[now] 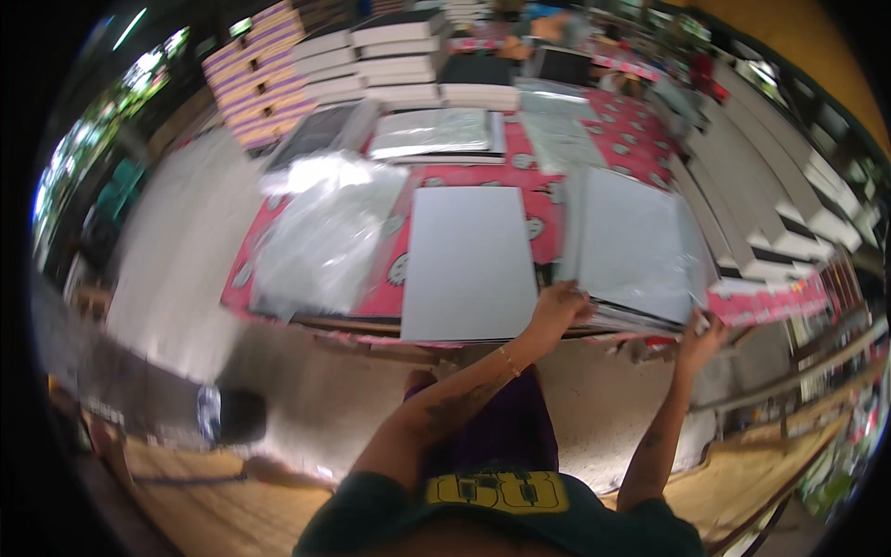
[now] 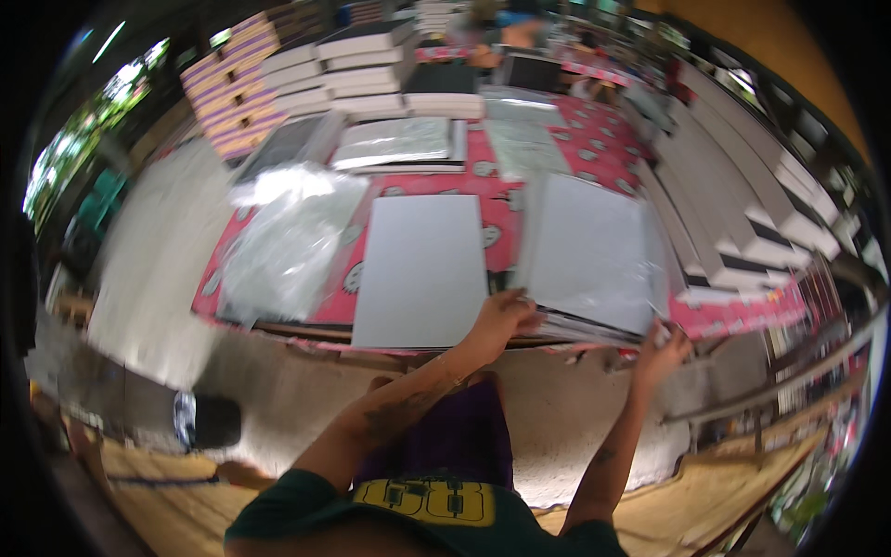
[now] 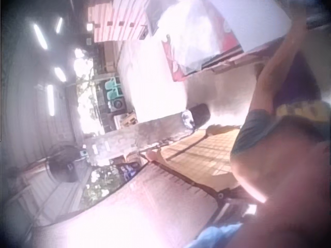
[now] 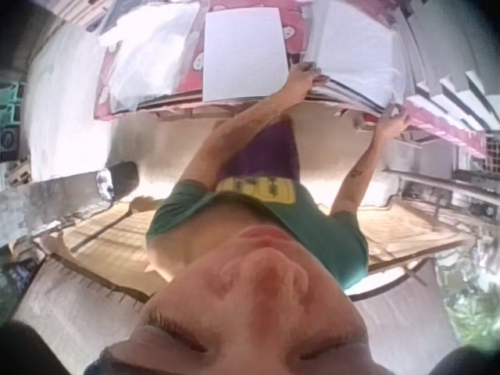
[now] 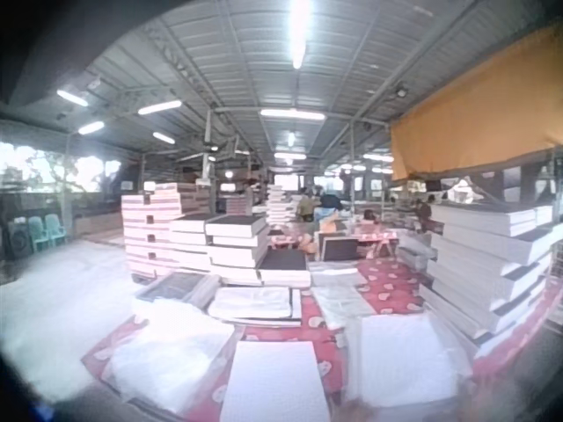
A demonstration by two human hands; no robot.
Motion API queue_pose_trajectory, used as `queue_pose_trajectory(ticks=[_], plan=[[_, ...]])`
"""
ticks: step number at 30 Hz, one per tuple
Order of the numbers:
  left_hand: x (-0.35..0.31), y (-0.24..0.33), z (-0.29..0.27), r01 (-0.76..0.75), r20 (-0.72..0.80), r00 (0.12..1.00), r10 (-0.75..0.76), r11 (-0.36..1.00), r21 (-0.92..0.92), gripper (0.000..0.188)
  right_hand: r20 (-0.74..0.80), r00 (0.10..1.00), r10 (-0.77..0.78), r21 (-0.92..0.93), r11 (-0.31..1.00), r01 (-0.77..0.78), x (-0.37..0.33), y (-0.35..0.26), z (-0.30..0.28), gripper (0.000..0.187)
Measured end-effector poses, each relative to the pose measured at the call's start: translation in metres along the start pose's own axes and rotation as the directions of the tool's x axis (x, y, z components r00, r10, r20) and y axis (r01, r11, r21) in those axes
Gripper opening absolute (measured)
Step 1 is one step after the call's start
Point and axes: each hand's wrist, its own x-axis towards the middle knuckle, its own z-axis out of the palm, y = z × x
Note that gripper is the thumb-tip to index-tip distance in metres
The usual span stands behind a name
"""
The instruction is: The person places black albums into plastic sleeves and then stacks the sleeved albums on a table.
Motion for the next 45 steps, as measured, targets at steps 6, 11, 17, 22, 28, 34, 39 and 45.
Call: queue_pose_trajectory(ticks=[6,11,17,22,28,34,39,45], plan=[[-0.044,0.102,-0.187,-0.005,-0.087,0.699,0.709,0.127,0.992,0.042,-0.087,0.958,0.274,0.187,0.949,-0.255,0.007,-0.005,-0.063,0.034],[-0.070,0.181,-0.337,0.729,-0.458,0.567,0.685,-0.160,0.665,0.029,0.507,0.857,0.095,0.731,0.479,-0.486,-0.024,-0.151,-0.027,0.027],[-0.057,0.187,-0.167,-0.270,-0.145,0.788,0.599,0.547,0.792,0.023,0.772,0.475,-0.422,0.540,0.040,-0.841,-0.079,-0.288,0.030,0.042],[-0.078,0.192,-0.156,-0.302,-0.109,0.758,0.643,0.495,0.815,0.026,0.744,0.382,-0.548,0.302,-0.234,-0.924,-0.062,-0.334,0.051,0.020],[-0.074,0.189,-0.190,-0.346,-0.228,0.599,0.768,0.505,0.791,0.032,0.829,0.407,-0.384,0.244,-0.407,-0.880,-0.039,-0.294,0.065,0.009],[-0.069,0.180,-0.212,-0.365,-0.462,0.546,0.698,0.695,0.619,0.027,0.864,0.351,-0.361,0.175,-0.438,-0.882,-0.031,-0.261,0.054,0.016],[-0.066,0.176,-0.230,-0.146,-0.504,0.593,0.627,0.700,0.699,0.024,0.811,0.175,-0.558,0.110,-0.147,-0.983,-0.054,-0.246,0.053,0.033],[-0.080,0.151,-0.156,-0.010,0.177,0.333,0.926,-0.184,0.983,0.035,0.787,-0.051,-0.615,-0.073,-0.011,-0.997,-0.059,-0.278,0.043,0.035]])
